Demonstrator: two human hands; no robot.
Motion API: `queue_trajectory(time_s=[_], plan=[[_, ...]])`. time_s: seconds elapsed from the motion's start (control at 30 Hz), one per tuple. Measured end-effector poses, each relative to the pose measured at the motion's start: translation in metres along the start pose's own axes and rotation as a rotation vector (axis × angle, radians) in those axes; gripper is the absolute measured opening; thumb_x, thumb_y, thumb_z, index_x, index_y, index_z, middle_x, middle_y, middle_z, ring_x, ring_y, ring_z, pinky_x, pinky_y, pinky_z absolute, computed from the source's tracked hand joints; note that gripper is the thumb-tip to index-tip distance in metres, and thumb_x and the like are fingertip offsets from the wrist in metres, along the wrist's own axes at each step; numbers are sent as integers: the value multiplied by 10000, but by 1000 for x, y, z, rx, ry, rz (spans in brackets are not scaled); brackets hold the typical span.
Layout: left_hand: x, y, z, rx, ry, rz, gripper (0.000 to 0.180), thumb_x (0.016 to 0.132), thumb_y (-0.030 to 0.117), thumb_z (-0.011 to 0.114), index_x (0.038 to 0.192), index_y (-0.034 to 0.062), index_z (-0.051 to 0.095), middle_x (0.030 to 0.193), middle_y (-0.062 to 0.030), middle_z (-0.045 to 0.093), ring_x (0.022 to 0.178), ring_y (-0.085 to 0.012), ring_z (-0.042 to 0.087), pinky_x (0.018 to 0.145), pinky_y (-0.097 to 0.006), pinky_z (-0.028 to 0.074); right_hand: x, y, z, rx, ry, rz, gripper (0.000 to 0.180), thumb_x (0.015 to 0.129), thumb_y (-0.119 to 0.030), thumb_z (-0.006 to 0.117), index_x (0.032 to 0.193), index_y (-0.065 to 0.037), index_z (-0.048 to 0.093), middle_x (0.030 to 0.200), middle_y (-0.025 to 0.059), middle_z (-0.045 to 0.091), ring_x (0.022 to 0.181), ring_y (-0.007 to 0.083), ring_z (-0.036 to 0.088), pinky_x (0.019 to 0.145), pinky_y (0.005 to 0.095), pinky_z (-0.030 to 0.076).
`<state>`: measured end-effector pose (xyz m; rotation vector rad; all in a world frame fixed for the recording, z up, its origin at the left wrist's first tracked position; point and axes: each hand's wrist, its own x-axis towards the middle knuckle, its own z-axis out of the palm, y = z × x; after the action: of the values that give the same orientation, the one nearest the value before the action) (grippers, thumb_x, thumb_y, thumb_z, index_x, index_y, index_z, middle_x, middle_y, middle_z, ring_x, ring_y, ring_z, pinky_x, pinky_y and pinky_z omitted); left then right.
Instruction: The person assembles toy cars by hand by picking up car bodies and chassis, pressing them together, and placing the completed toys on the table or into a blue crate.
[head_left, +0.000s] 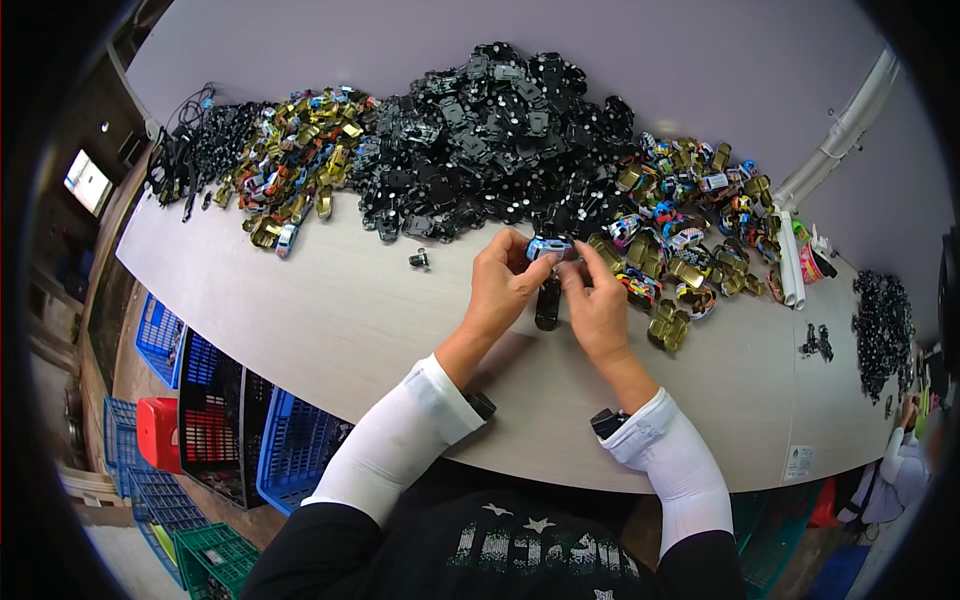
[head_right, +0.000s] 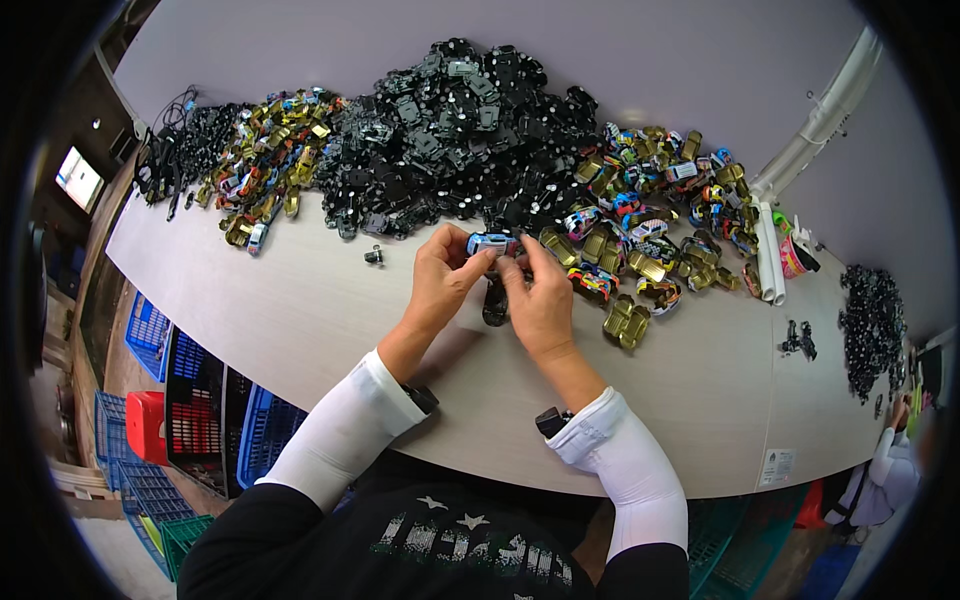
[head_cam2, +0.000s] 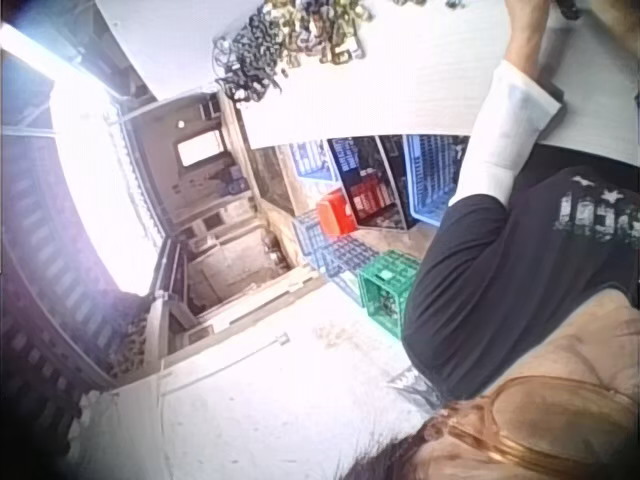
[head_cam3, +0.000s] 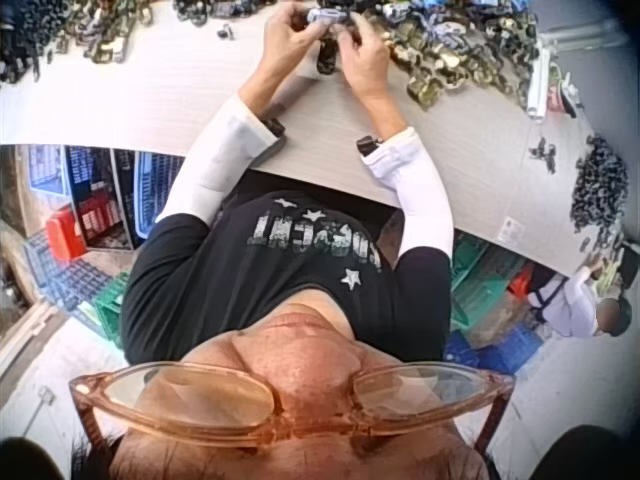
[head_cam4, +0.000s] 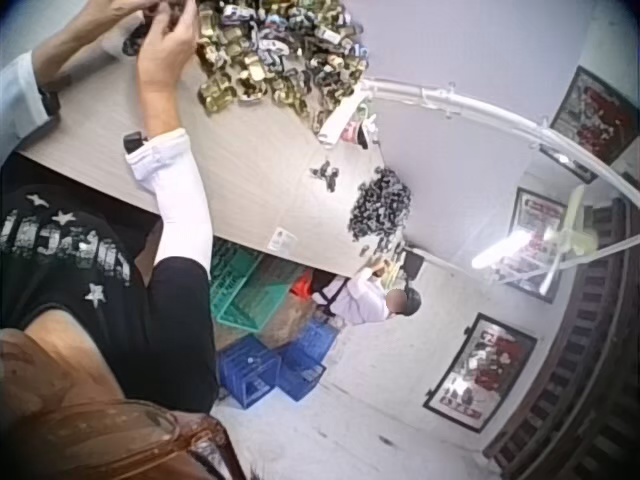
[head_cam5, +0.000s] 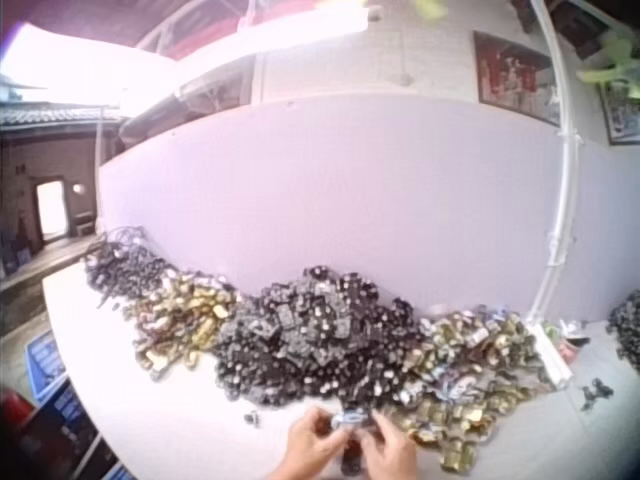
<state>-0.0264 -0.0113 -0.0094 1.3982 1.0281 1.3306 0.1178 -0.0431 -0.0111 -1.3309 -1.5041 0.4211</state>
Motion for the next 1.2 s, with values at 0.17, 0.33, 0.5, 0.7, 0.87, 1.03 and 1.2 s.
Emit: queue_trajectory(time_s=[0.17,0.33,0.5,0.7,0.87,1.03,1.2], plan=[[-10,1,13,-226,-275,25,240,831,70,694,1020,-37,591,924,-65,644,893,-89,582,755,-229,494,6,5,-8,492,1,210,331,891,-77,636,1197,22,558,866,6,617,713,26,552,586,173,450],[1,10,5,-266,-224,-95,251,911,107,606,1123,-27,617,960,-50,655,858,-87,591,753,-235,509,8,-10,-12,137,-49,-37,356,812,-40,683,1154,5,592,901,85,657,684,95,574,573,240,458],[2,8,2,-436,-162,-218,181,913,89,594,1058,-9,642,938,-53,664,811,-93,618,701,-248,537,5,-27,-14,98,-54,109,370,781,-49,697,1133,6,598,898,126,644,750,231,610,648,344,480],[2,-1,4,-466,-155,-237,160,908,89,602,1030,-5,646,931,-56,666,810,-106,630,712,-270,556,9,-17,-10,-13,-28,-211,411,785,-60,695,1179,-6,592,833,127,607,715,263,591,639,363,475],[3,-1,1,-406,-188,-235,172,914,87,595,1044,-16,640,944,-69,665,824,-117,636,740,-296,566,9,-13,-12,-87,-23,-297,420,787,-63,697,1190,-8,594,819,128,600,706,263,586,625,351,473],[1,17,4,-589,-252,-346,212,941,129,560,1106,2,596,944,-73,652,811,-146,649,706,-295,569,13,-17,-18,41,-109,-126,374,792,-80,711,1141,19,620,841,97,627,632,184,565,582,309,463],[7,5,-7,-495,-416,-550,250,954,172,534,1158,28,550,943,-78,638,793,-161,644,646,-279,557,23,2,-21,173,-120,162,367,831,-258,729,1027,42,648,781,54,652,545,65,497,496,250,414]])
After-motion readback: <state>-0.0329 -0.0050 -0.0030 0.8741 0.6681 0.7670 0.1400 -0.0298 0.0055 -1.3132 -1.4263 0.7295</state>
